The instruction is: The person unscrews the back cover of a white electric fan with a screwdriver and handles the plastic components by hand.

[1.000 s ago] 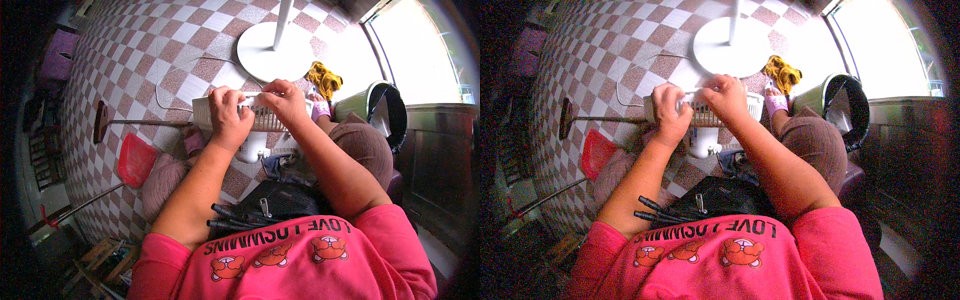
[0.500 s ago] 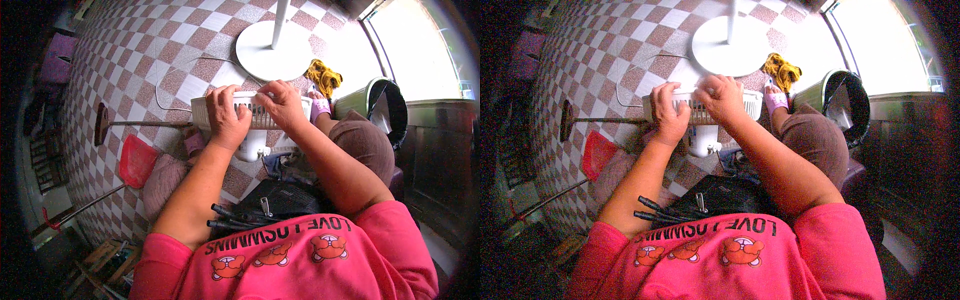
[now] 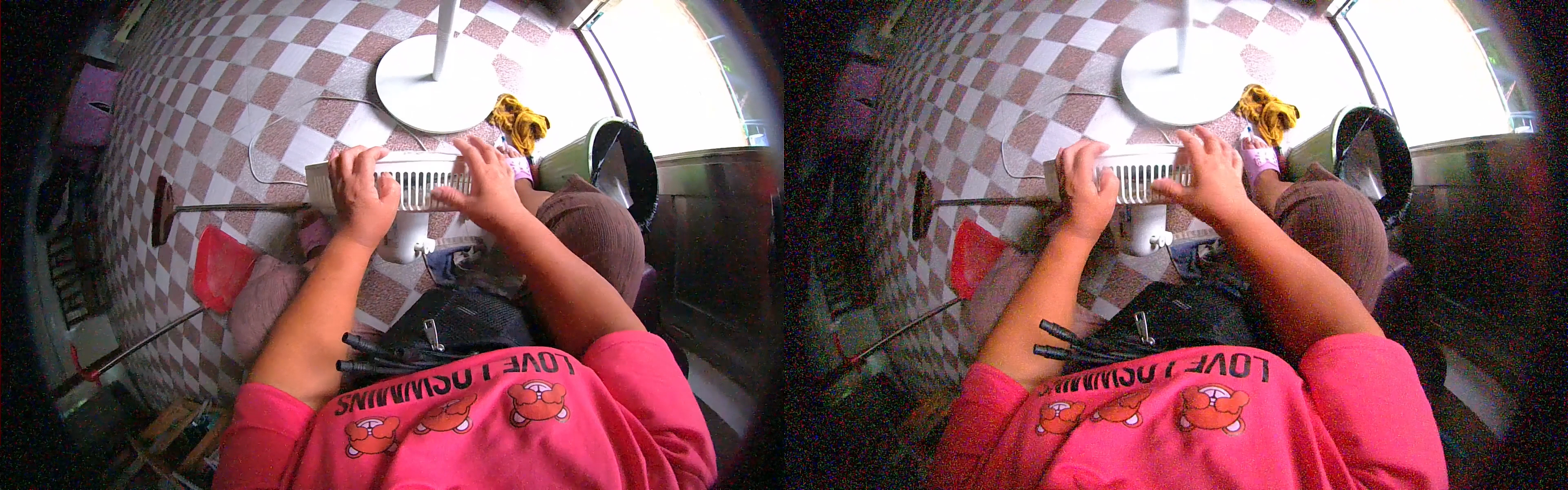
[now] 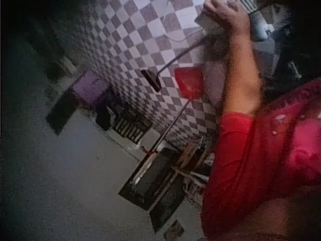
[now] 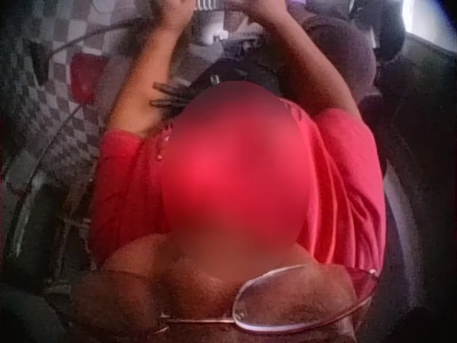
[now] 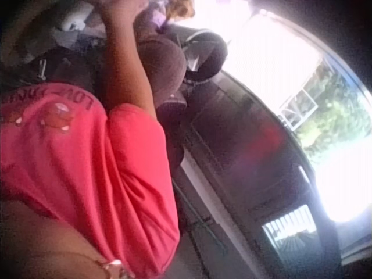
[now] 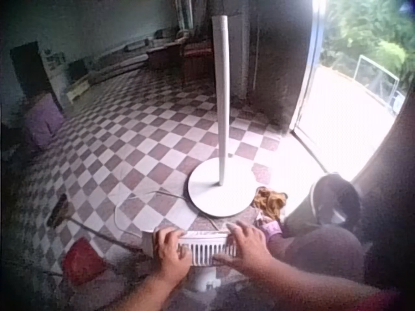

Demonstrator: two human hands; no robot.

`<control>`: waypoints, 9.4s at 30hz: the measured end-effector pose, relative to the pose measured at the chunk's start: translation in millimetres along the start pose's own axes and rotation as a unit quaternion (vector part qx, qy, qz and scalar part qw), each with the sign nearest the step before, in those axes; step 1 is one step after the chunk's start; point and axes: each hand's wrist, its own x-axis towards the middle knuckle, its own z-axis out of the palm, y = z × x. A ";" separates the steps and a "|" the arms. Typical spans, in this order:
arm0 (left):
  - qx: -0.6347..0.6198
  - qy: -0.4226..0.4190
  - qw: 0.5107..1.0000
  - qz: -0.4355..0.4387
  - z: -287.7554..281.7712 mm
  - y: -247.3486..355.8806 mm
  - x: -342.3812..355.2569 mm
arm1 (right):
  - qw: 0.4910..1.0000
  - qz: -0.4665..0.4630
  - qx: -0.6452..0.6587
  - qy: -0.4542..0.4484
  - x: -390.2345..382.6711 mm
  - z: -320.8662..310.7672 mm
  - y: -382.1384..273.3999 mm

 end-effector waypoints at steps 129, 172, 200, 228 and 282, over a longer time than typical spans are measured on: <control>-0.350 0.244 0.840 -0.335 -215.9 -22.9 38.9 | 0.659 0.147 0.733 -0.084 34.6 -68.4 -45.7; -0.452 0.219 0.772 -0.389 -216.4 -55.3 51.6 | 0.683 0.147 0.716 -0.007 40.1 -100.4 -39.4; -0.451 0.164 0.761 -0.437 -221.1 -45.0 56.4 | 0.692 0.226 0.685 0.043 40.4 -116.9 -60.9; -0.417 0.122 0.721 -0.540 -194.9 -32.6 53.7 | 0.680 0.128 0.722 0.018 54.7 -104.3 -54.4; -0.658 -0.054 0.402 -0.634 72.7 -94.9 -144.8 | 0.957 -0.016 0.288 0.016 82.6 -81.4 -62.9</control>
